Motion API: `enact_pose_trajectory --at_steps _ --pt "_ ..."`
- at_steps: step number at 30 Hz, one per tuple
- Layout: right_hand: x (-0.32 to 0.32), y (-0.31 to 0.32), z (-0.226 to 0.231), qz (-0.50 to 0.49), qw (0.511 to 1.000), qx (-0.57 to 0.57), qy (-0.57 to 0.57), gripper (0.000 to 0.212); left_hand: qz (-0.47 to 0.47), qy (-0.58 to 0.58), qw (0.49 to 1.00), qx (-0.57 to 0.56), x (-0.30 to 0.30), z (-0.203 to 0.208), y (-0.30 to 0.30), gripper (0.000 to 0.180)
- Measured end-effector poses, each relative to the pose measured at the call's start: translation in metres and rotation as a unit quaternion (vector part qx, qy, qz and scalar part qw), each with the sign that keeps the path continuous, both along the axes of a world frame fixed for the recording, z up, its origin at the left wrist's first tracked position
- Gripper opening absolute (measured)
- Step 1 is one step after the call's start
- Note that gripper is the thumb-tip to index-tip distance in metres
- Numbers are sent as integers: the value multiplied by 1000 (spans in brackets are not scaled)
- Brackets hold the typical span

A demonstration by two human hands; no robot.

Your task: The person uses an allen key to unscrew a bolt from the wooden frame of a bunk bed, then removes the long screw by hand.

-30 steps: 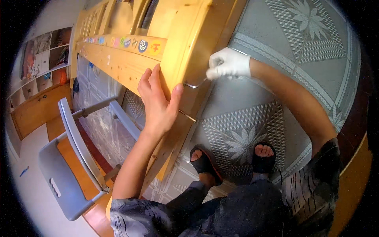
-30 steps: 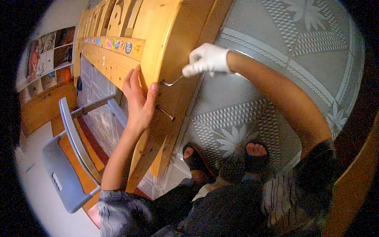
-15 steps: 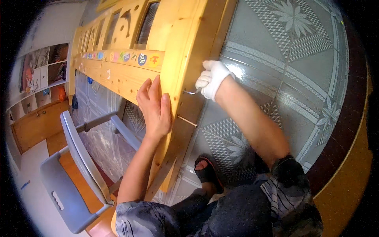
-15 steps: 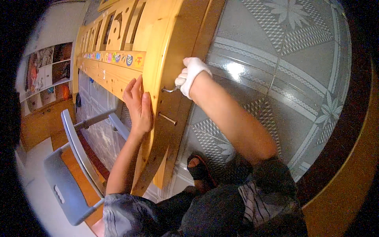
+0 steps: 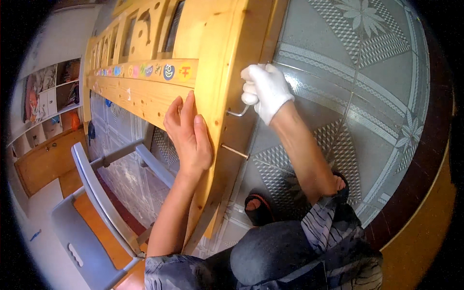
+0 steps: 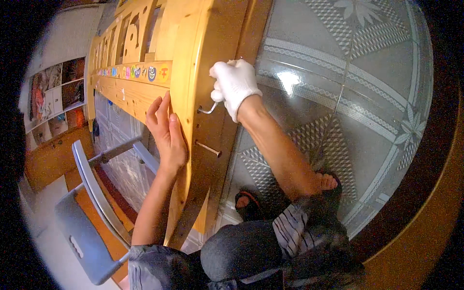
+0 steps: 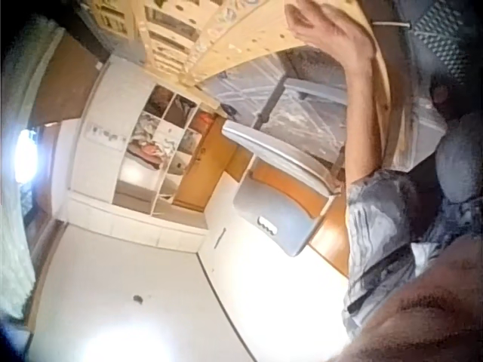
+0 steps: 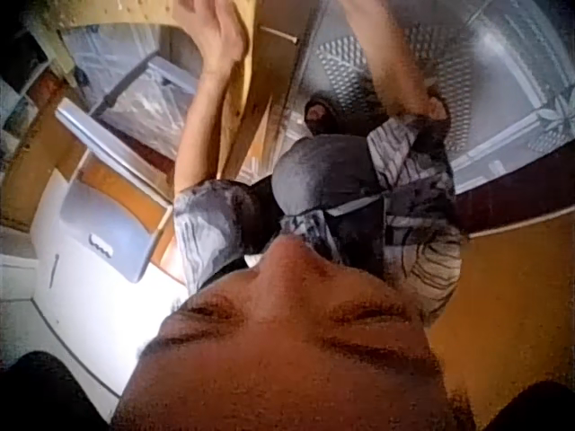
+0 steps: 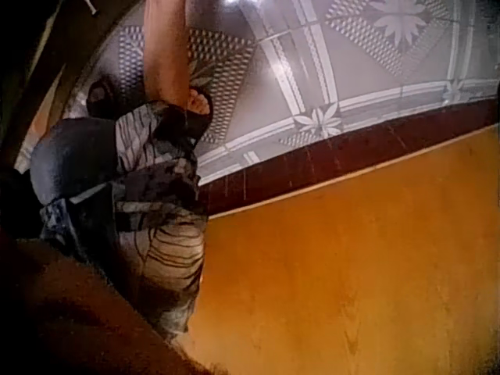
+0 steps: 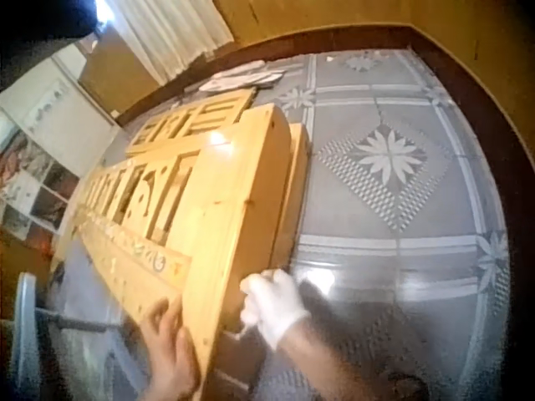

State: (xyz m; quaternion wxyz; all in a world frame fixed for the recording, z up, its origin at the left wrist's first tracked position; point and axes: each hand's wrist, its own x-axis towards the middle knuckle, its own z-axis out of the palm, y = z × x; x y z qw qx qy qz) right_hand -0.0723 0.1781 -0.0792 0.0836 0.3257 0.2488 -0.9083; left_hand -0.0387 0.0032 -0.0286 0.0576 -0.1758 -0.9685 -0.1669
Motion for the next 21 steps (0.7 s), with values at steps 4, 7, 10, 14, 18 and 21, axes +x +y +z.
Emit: enact_pose_trajectory --at_steps 4,7,10,14,18,21 --pt "-3 4 5 62 992 94 48 12 8 -25 1000 14 -1 1 -2 42" --pt "-4 0 15 75 975 195 70 16 5 -23 999 25 -3 -1 -3 42" --pt "-6 -1 12 62 934 336 99 20 8 -23 1000 6 -1 4 5 42" --pt "0 -2 21 80 884 430 166 21 6 -25 1000 14 -2 0 2 41" --pt "1 -2 38 97 847 468 234 23 15 -35 999 11 -2 4 4 41" --pt "7 -6 41 111 806 505 289 21 13 -34 999 -2 -2 5 6 41"
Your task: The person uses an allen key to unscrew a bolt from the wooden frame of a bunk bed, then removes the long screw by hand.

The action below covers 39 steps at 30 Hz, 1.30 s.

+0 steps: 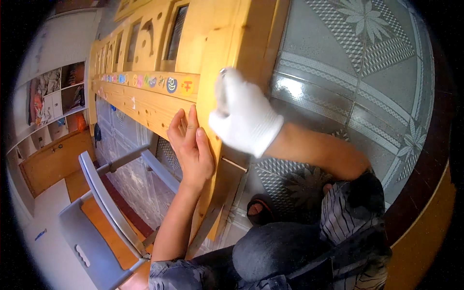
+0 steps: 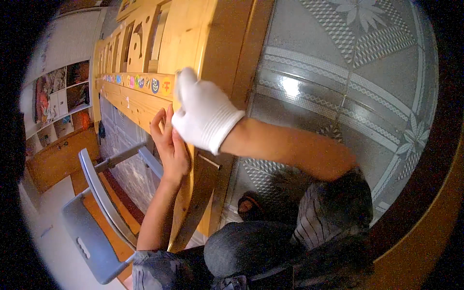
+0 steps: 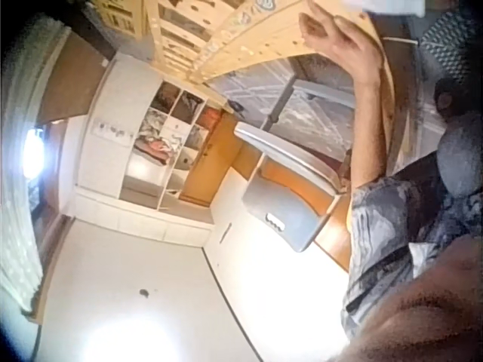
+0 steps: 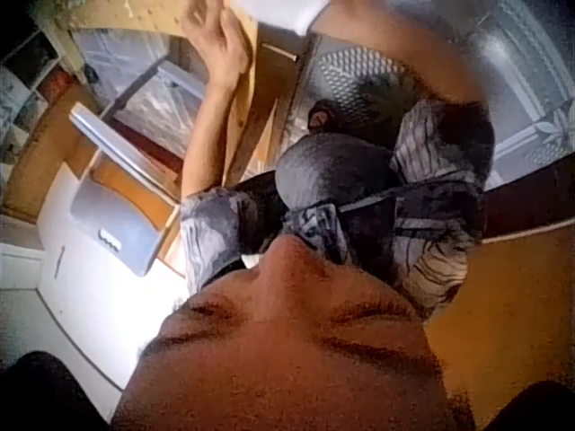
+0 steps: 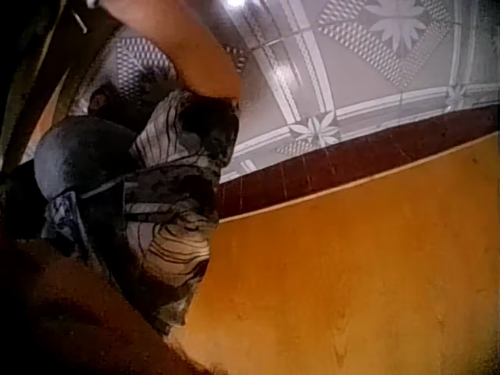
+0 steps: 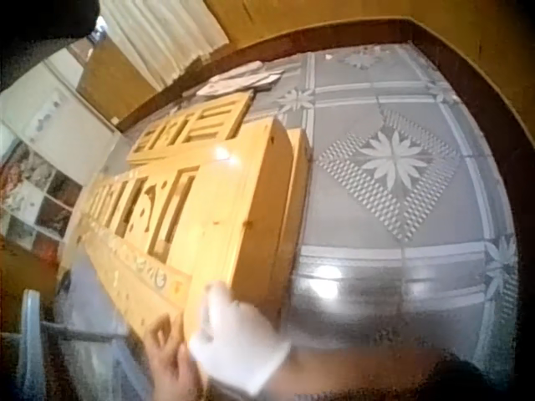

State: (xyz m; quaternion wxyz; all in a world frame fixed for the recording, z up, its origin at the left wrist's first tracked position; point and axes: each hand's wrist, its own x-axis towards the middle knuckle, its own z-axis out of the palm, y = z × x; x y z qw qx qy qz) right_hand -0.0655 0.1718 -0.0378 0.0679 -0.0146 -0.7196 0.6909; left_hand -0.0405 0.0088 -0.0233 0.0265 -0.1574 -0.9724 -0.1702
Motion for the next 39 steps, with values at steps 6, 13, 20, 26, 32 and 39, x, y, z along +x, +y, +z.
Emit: enact_pose_trajectory --at_steps 6,13,20,26,32,39 --pt "14 0 17 165 975 132 73 25 -7 10 1000 -9 0 -5 -5 41" --pt "26 -7 20 125 964 150 183 32 28 -1 999 21 -3 -20 -14 43" --pt "38 -9 26 158 949 179 205 35 48 24 998 -17 -4 -29 -22 44" --pt "34 -6 35 314 898 242 190 20 -19 13 999 46 -8 -12 -14 40" --pt "38 -18 46 419 818 365 146 18 -78 6 994 -70 -14 0 -21 42" --pt "48 -38 43 407 835 364 72 19 -68 8 998 -13 -13 -2 -19 43"
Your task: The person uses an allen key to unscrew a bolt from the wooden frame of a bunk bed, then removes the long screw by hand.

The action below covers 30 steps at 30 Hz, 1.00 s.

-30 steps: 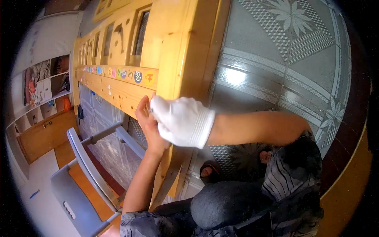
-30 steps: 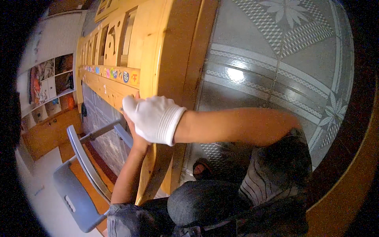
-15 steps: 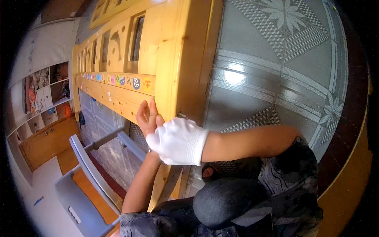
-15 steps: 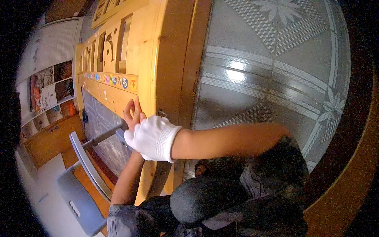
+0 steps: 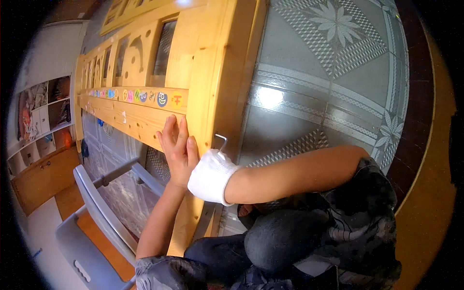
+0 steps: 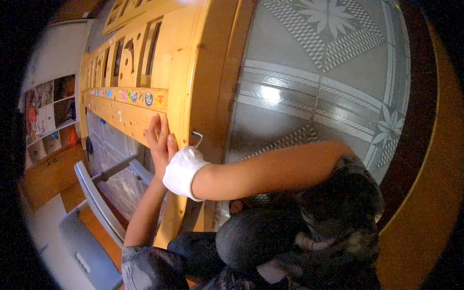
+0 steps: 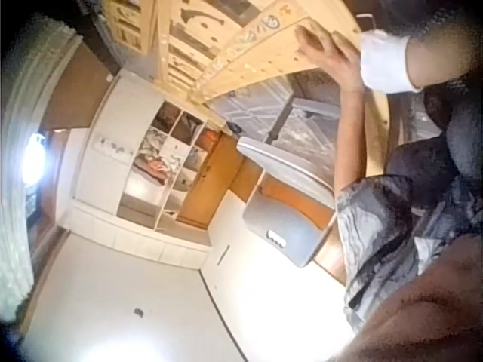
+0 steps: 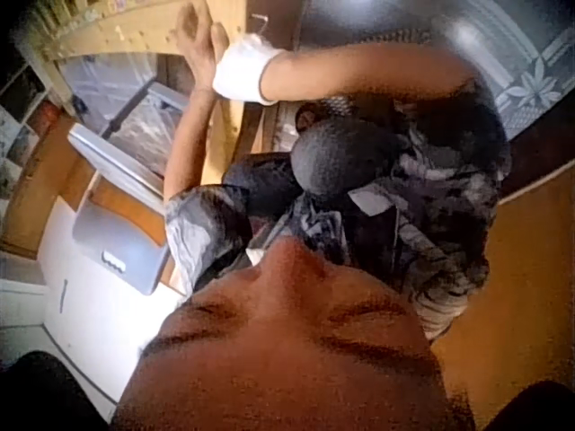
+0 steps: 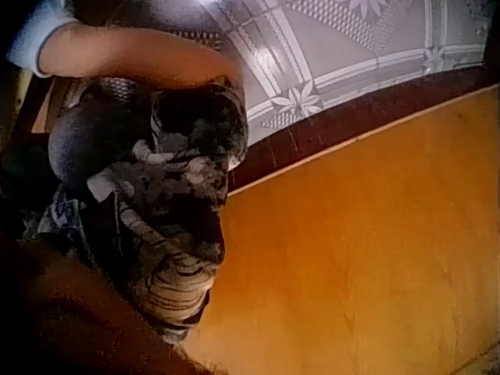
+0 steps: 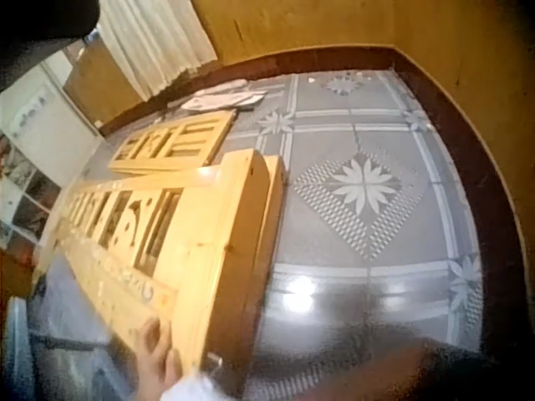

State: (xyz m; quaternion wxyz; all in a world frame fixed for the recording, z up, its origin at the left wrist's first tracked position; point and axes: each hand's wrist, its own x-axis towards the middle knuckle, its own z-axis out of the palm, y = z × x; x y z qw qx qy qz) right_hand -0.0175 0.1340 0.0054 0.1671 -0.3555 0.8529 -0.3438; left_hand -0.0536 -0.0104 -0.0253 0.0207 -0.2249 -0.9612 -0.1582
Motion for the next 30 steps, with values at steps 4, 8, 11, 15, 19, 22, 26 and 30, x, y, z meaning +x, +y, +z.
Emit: enact_pose_trajectory --at_steps 4,8,11,15,19,22,26,30 --pt "-2 2 4 41 999 25 -9 18 -13 13 1000 -6 -1 -3 -2 43" --pt "-6 1 12 99 992 78 -5 20 -18 15 1000 -1 0 -2 -3 43" --pt "-5 -13 10 114 984 124 -51 21 -25 -15 998 60 0 -3 -4 43" --pt "-2 -21 12 129 967 211 -66 23 -40 -11 996 77 -4 -5 -3 43" --pt "0 -13 14 94 983 144 -58 32 -46 6 997 68 -5 -2 -7 42" --pt "-1 -2 14 75 993 75 -56 42 -44 24 996 73 -6 -8 -11 42" --pt "5 1 -8 -41 999 -18 27 41 -52 31 996 61 -6 -11 -10 42" --pt "5 8 -14 -92 985 -134 51 44 -49 47 997 48 -5 -8 -10 42"
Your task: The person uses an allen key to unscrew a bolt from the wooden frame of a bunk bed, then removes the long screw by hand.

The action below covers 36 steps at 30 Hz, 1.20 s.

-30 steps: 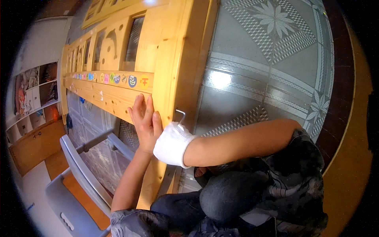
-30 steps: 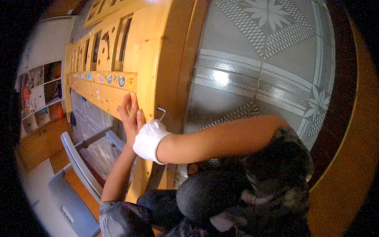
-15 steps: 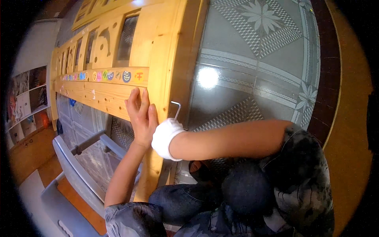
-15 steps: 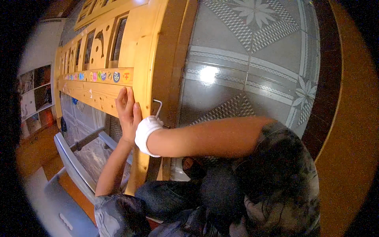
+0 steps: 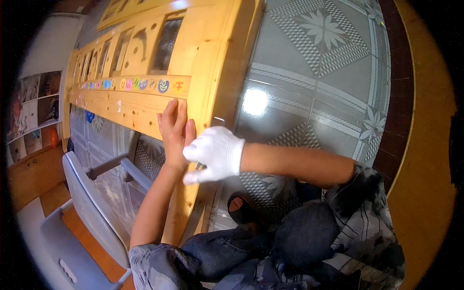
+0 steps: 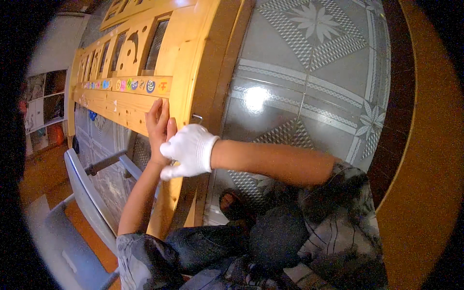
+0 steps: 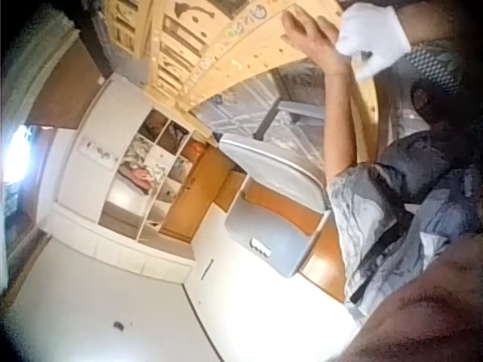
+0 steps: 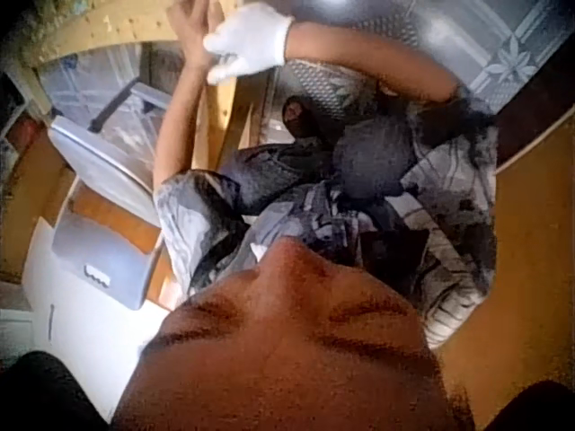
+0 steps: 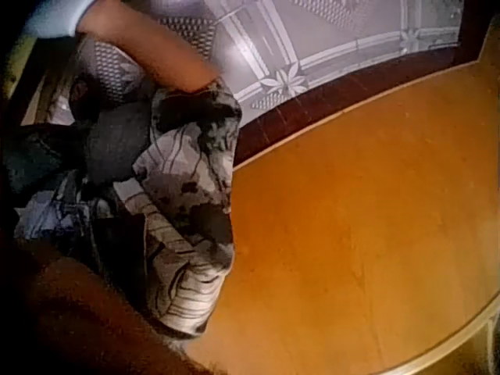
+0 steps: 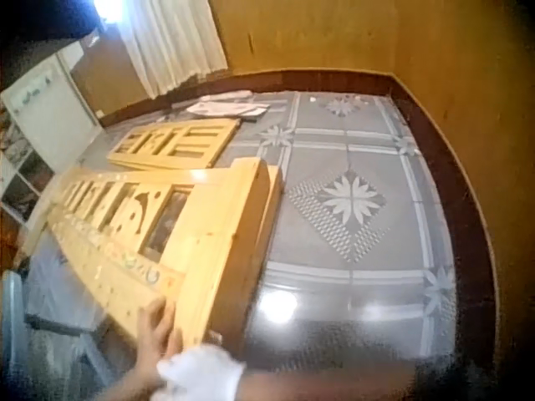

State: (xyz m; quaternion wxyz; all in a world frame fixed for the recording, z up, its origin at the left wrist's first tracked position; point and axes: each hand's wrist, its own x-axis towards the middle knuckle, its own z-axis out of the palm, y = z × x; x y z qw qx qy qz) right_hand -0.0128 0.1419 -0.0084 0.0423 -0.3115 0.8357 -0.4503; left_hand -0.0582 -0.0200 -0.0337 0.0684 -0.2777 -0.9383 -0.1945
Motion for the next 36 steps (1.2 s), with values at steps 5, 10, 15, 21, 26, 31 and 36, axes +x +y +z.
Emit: enact_pose_trajectory --at_steps 5,10,15,21,26,31,36 --pt "15 -7 -25 -168 968 -163 92 34 -9 -10 999 37 0 1 0 41" --pt "29 -9 -4 -441 893 -42 -82 39 4 -24 999 33 3 7 8 40" --pt "22 4 -2 -322 814 -69 -478 63 0 -27 999 37 4 6 6 40" --pt "33 -16 -7 -321 870 -65 -370 65 1 -28 999 31 2 5 7 40" --pt "32 -13 -7 -290 887 -23 -357 58 8 -37 998 51 6 6 6 40" --pt "32 -7 -9 -293 900 83 -312 55 1 -24 999 43 2 9 17 40" --pt "31 -21 -6 -266 898 48 -346 60 16 9 1000 1 7 21 0 39"
